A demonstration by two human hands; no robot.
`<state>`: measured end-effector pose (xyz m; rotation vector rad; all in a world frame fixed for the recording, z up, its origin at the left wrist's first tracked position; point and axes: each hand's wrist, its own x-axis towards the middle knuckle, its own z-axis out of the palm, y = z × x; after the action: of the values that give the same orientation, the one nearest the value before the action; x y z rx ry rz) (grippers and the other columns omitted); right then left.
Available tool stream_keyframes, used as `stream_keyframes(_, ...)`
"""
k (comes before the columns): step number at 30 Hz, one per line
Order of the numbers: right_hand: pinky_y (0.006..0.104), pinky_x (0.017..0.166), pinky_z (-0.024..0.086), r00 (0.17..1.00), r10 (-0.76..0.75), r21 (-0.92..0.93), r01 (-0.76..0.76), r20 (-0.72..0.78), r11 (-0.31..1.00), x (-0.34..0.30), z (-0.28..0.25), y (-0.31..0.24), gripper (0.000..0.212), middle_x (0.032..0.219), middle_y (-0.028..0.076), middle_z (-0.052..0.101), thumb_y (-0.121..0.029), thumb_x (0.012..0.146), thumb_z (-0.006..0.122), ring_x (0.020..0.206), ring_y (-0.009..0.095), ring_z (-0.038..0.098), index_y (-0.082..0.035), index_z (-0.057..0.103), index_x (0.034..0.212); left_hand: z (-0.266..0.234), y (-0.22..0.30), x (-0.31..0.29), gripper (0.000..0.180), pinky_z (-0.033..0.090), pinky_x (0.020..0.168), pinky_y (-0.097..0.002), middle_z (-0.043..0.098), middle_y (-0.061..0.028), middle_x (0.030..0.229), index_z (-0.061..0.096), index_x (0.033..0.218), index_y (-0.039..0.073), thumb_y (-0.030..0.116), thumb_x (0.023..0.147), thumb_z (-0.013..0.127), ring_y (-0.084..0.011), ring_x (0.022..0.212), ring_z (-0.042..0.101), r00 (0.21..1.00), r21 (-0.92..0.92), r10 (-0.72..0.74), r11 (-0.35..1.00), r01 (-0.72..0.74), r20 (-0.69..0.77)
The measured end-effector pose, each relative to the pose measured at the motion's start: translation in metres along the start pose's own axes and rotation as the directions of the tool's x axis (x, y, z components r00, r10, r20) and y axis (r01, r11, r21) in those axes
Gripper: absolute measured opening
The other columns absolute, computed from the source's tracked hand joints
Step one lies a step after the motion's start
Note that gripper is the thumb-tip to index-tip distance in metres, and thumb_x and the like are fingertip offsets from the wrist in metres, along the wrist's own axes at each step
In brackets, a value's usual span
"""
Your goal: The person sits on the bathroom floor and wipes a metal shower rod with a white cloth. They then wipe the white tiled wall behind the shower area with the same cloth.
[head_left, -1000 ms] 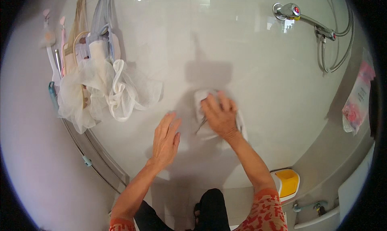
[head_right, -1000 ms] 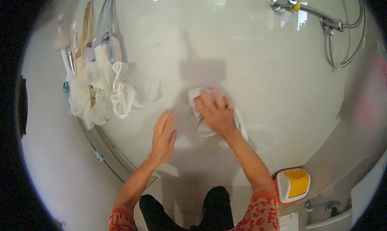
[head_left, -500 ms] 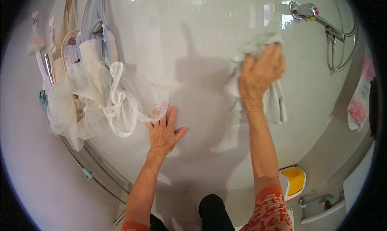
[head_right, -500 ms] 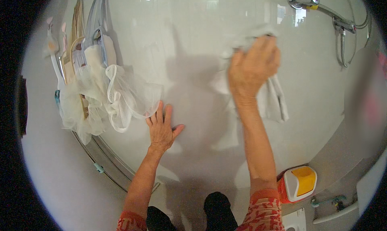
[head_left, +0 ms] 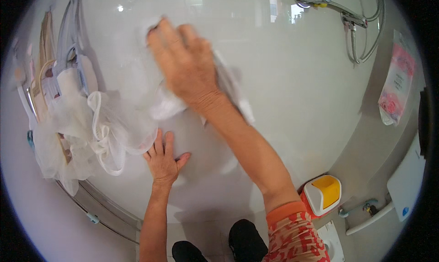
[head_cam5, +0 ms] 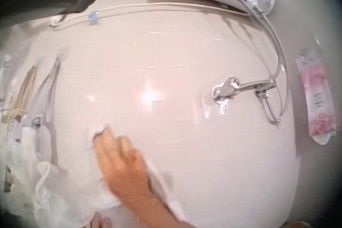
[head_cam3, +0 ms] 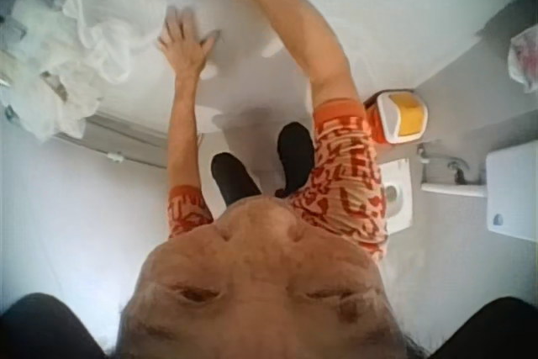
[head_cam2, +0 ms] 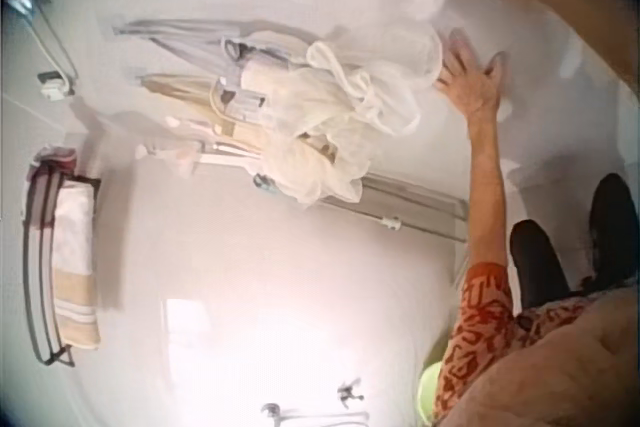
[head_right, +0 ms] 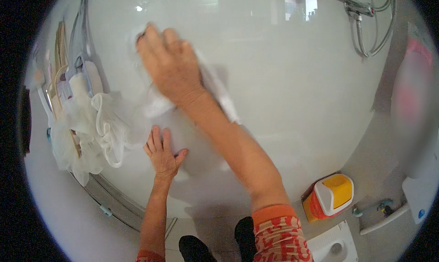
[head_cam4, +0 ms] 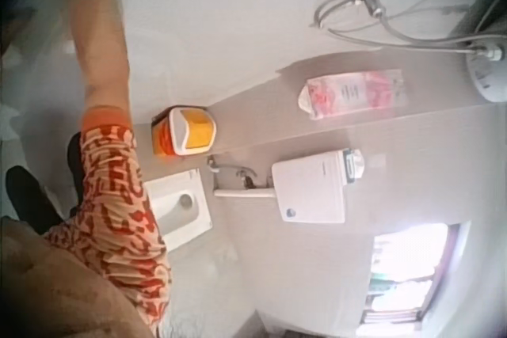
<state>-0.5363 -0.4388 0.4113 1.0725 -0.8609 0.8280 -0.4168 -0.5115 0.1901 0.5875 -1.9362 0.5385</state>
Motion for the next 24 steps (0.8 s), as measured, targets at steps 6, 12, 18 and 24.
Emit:
stream_keyframes(6, 0.0351, 0.074, 0.036, 0.996, 0.035, -0.217, -0.051, -0.077, 0.975, -0.014, -0.042, 0.1, 0.032, 0.121, 0.009, 0.052, -0.009, 0.074, 0.057, 0.097, 0.025, 0.046, -0.009, 0.06, 0.106, 0.015, -0.007, -0.006, 0.081, 0.019, 0.1, -0.0566, 0.024, -0.0198, 0.146, 0.03, 0.14, 0.01, 0.063, 0.081, 0.047, -0.0397, 0.124, 0.031, 0.995, 0.044, 0.044, 0.998, -0.04, -0.093)
stream_keyframes(12, 0.0399, 0.088, 0.033, 0.991, 0.11, -0.311, -0.128, -0.074, 0.942, -0.048, -0.091, 0.181, 0.04, 0.122, 0.012, 0.051, -0.007, 0.074, 0.056, 0.103, 0.029, 0.045, -0.004, 0.055, 0.114, 0.025, -0.012, -0.005, 0.08, 0.012, 0.105, -0.058, 0.022, -0.019, 0.147, 0.026, 0.143, 0.01, 0.065, 0.086, 0.035, -0.0406, 0.133, 0.022, 0.969, 0.065, 0.108, 0.993, -0.096, -0.222)
stream_keyframes(18, 0.0436, 0.096, 0.028, 0.973, 0.206, -0.423, -0.23, -0.103, 0.876, -0.096, -0.127, 0.236, 0.042, 0.124, 0.022, 0.048, -0.013, 0.081, 0.051, 0.11, 0.033, 0.045, 0.001, 0.05, 0.121, 0.025, -0.012, -0.003, 0.074, 0.03, 0.091, -0.0496, 0.03, -0.0154, 0.145, 0.033, 0.14, 0.014, 0.064, 0.086, 0.036, -0.0368, 0.115, 0.041, 0.94, 0.112, 0.125, 0.989, -0.093, -0.318)
stream_keyframes(24, 0.0446, 0.093, 0.029, 0.8, 0.536, -0.531, -0.588, -0.27, 0.61, -0.111, -0.126, 0.223, 0.044, 0.113, 0.024, 0.052, -0.016, 0.08, 0.049, 0.102, 0.033, 0.047, 0.002, 0.049, 0.12, 0.03, -0.009, -0.009, 0.076, 0.017, 0.103, -0.0566, 0.028, -0.0199, 0.145, 0.03, 0.141, 0.01, 0.062, 0.085, 0.038, -0.0416, 0.129, 0.029, 0.973, 0.03, 0.057, 0.998, -0.051, -0.223)
